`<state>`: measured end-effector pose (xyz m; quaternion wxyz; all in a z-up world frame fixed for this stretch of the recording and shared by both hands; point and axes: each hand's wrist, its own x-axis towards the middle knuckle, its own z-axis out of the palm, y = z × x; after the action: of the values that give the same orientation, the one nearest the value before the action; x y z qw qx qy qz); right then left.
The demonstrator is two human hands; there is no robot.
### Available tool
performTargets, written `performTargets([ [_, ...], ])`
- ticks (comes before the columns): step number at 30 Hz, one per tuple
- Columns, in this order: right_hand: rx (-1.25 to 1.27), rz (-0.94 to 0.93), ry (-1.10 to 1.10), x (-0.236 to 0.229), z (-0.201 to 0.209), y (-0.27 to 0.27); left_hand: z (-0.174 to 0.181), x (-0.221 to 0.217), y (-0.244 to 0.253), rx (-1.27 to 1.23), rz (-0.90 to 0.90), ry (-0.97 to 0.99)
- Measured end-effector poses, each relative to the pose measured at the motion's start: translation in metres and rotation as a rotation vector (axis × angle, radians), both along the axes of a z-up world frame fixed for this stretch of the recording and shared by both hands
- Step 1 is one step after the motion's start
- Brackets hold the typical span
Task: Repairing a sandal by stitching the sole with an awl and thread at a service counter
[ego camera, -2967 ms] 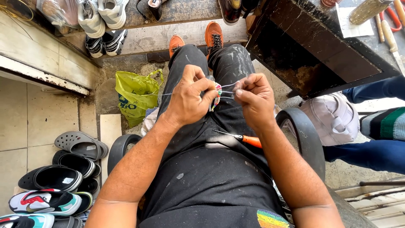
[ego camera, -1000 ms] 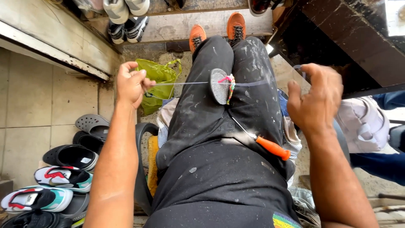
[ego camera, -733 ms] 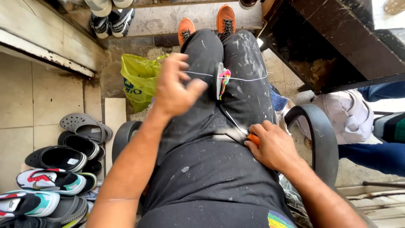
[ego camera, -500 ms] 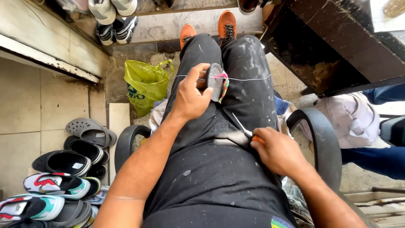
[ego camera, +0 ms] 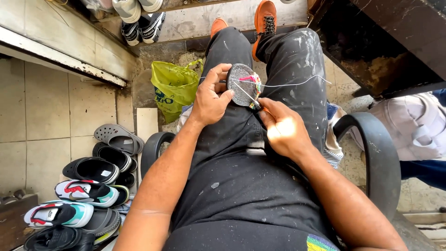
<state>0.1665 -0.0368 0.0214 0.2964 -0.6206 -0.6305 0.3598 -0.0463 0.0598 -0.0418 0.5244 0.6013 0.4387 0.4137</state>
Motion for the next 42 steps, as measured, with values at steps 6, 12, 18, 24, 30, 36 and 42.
performTargets([
  [6, 0.025, -0.003, 0.033, -0.002, -0.006, 0.003, -0.004, -0.001, 0.001, -0.004, -0.017, -0.022],
  [12, 0.029, 0.001, 0.03, 0.0, -0.016, 0.004, -0.006, -0.003, 0.002, -0.006, -0.033, -0.042],
  [18, 0.014, 0.045, -0.114, 0.005, -0.008, 0.009, -0.007, -0.004, 0.002, -0.008, -0.049, -0.058],
  [24, -0.105, 0.196, -0.338, 0.011, 0.033, 0.023, -0.002, -0.006, 0.003, 0.027, -0.105, -0.014],
  [30, -0.252, 0.262, -0.358, 0.017, 0.056, 0.025, 0.002, -0.008, 0.013, -0.017, -0.261, -0.089],
  [36, -0.284, 0.201, -0.162, 0.023, 0.046, 0.013, 0.0, 0.0, 0.021, -0.212, -0.416, -0.289],
  [42, -0.237, 0.199, -0.172, 0.024, 0.033, 0.011, 0.007, 0.006, 0.028, -0.301, -0.476, -0.263],
])
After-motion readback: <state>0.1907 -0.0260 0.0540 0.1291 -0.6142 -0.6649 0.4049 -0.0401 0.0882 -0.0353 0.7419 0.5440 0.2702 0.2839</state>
